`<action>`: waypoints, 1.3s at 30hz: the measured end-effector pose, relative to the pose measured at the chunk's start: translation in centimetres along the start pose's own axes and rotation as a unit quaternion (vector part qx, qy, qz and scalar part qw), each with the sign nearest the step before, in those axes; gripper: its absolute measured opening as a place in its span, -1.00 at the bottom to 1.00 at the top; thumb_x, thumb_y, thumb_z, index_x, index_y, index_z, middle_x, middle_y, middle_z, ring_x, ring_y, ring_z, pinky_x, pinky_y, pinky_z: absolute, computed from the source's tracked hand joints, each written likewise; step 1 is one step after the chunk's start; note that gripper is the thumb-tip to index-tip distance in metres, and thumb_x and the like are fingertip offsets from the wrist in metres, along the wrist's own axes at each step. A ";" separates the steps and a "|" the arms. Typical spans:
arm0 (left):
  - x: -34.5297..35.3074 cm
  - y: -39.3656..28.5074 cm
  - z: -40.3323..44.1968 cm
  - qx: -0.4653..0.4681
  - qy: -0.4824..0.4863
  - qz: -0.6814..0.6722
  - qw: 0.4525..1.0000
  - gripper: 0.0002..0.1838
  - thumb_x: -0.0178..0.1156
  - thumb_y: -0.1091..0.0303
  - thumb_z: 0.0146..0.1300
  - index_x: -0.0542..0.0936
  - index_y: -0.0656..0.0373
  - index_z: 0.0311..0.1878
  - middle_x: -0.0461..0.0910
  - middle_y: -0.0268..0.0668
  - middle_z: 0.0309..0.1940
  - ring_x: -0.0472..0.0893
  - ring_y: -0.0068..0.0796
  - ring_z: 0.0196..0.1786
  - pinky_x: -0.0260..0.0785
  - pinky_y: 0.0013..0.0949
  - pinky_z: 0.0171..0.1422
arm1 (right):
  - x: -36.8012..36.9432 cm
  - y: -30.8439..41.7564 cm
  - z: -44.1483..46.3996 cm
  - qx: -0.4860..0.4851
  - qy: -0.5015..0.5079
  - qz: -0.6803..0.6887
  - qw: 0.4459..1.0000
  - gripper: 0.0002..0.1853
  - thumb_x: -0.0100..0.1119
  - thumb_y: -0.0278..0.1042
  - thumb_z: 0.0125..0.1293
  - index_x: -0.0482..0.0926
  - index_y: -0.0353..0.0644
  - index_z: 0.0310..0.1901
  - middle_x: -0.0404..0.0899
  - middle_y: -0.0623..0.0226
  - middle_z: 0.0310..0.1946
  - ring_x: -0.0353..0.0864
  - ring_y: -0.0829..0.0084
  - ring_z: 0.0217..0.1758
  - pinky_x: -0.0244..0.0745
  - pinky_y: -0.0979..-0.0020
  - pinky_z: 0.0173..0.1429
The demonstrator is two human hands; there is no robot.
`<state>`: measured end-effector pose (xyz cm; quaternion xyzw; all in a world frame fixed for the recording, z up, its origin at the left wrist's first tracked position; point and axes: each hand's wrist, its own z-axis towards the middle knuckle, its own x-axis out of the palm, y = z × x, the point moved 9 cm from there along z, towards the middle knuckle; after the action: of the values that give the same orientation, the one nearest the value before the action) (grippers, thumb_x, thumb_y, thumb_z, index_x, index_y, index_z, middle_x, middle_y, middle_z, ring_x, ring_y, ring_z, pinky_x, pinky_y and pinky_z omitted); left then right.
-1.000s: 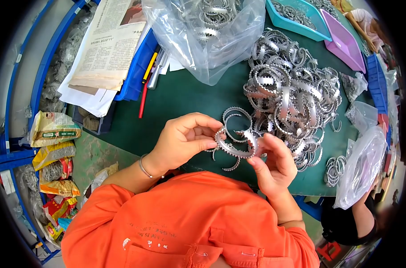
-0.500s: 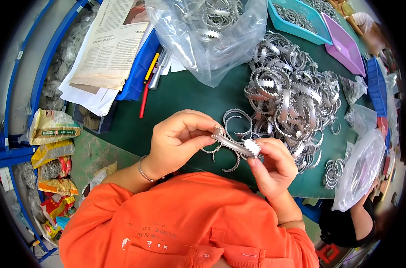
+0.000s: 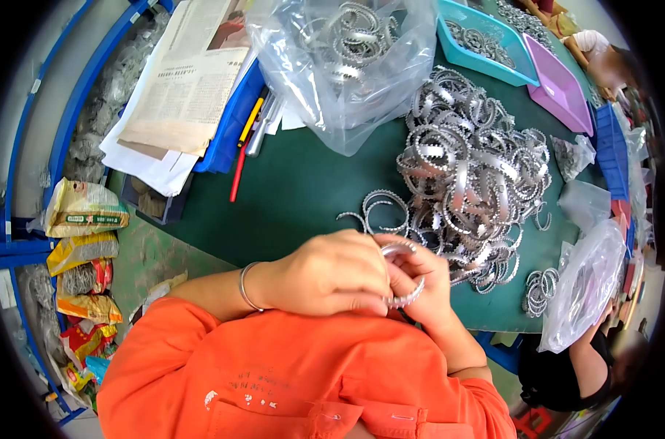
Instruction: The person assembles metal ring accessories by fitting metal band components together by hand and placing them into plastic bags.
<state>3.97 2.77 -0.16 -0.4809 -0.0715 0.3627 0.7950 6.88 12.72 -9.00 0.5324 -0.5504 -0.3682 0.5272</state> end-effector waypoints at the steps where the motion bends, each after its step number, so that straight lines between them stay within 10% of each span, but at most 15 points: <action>1: 0.4 -0.7 0.3 0.026 0.022 0.024 0.999 -0.83 0.39 0.39 -0.02 0.61 0.21 -0.38 0.58 -0.30 -0.41 0.59 -0.31 -0.29 0.35 -0.32 -0.21 | 0.1 0.0 0.0 -0.007 -0.006 -0.016 1.000 -0.67 0.08 -0.63 0.24 0.45 -0.34 0.06 0.58 0.30 -0.24 0.56 0.59 -0.22 0.48 0.58 -0.17; 7: -6.2 -3.4 5.8 0.180 -0.068 0.378 0.905 -0.86 0.33 0.43 -0.02 0.60 0.20 -0.35 0.58 -0.28 -0.37 0.60 -0.28 -0.25 0.39 -0.30 -0.17 | -0.7 5.5 -1.6 -0.163 -0.078 -0.174 0.968 -0.79 0.13 -0.68 0.14 0.54 -0.39 -0.15 0.57 0.19 -0.36 0.59 0.44 -0.36 0.50 0.48 -0.30; 11: -12.6 2.3 7.7 -0.028 -0.215 0.538 0.815 -0.76 0.25 0.50 0.05 0.58 0.29 -0.17 0.55 -0.10 -0.04 0.52 -0.17 0.05 0.35 -0.30 0.12 | -2.6 11.3 -4.3 -0.373 -0.217 -0.363 0.826 -0.76 0.21 -0.79 -0.04 0.57 -0.36 -0.28 0.56 0.19 -0.42 0.54 0.36 -0.42 0.44 0.50 -0.35; 18: -4.2 0.9 8.1 0.049 -0.120 0.359 0.924 -0.71 0.27 0.55 0.00 0.57 0.23 -0.14 0.53 -0.13 -0.08 0.52 -0.13 -0.01 0.35 -0.22 0.09 | -3.0 13.2 -1.6 -0.365 -0.284 -0.557 0.689 -0.62 0.48 -0.31 -0.16 0.54 -0.22 -0.30 0.47 0.27 -0.46 0.43 0.27 -0.44 0.35 0.37 -0.39; 27: -2.4 2.2 6.7 0.051 -0.104 0.308 0.944 -0.74 0.33 0.60 -0.13 0.52 0.25 -0.30 0.54 -0.21 -0.29 0.54 -0.17 -0.26 0.37 -0.28 -0.12 | -7.8 19.2 -1.7 -0.294 -0.374 -0.579 0.662 -0.89 0.28 -0.52 -0.02 0.53 -0.28 -0.46 0.48 0.30 -0.61 0.47 0.45 -0.62 0.36 0.47 -0.54; 34: -2.6 1.5 4.2 0.065 -0.072 0.288 0.953 -0.78 0.38 0.55 -0.15 0.52 0.24 -0.42 0.51 -0.23 -0.44 0.48 -0.24 -0.39 0.34 -0.33 -0.30 | -8.6 19.4 -2.5 -0.308 -0.315 -0.438 0.783 -0.89 0.27 -0.59 0.03 0.58 -0.27 -0.36 0.48 0.45 -0.55 0.39 0.70 -0.59 0.27 0.63 -0.54; 39: -2.4 3.5 0.8 -0.047 -0.082 0.209 0.973 -0.78 0.38 0.53 -0.11 0.57 0.26 -0.35 0.55 -0.23 -0.42 0.52 -0.29 -0.37 0.38 -0.38 -0.29 | -5.9 20.5 -3.5 -0.416 -0.323 -0.490 0.694 -0.81 0.31 -0.64 -0.03 0.59 -0.34 -0.31 0.51 0.34 -0.51 0.39 0.64 -0.60 0.31 0.60 -0.54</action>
<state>0.12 2.70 -2.01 -0.4907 -0.0510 0.5551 0.6698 5.54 22.34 10.35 0.3012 -0.1385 -0.9151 0.2294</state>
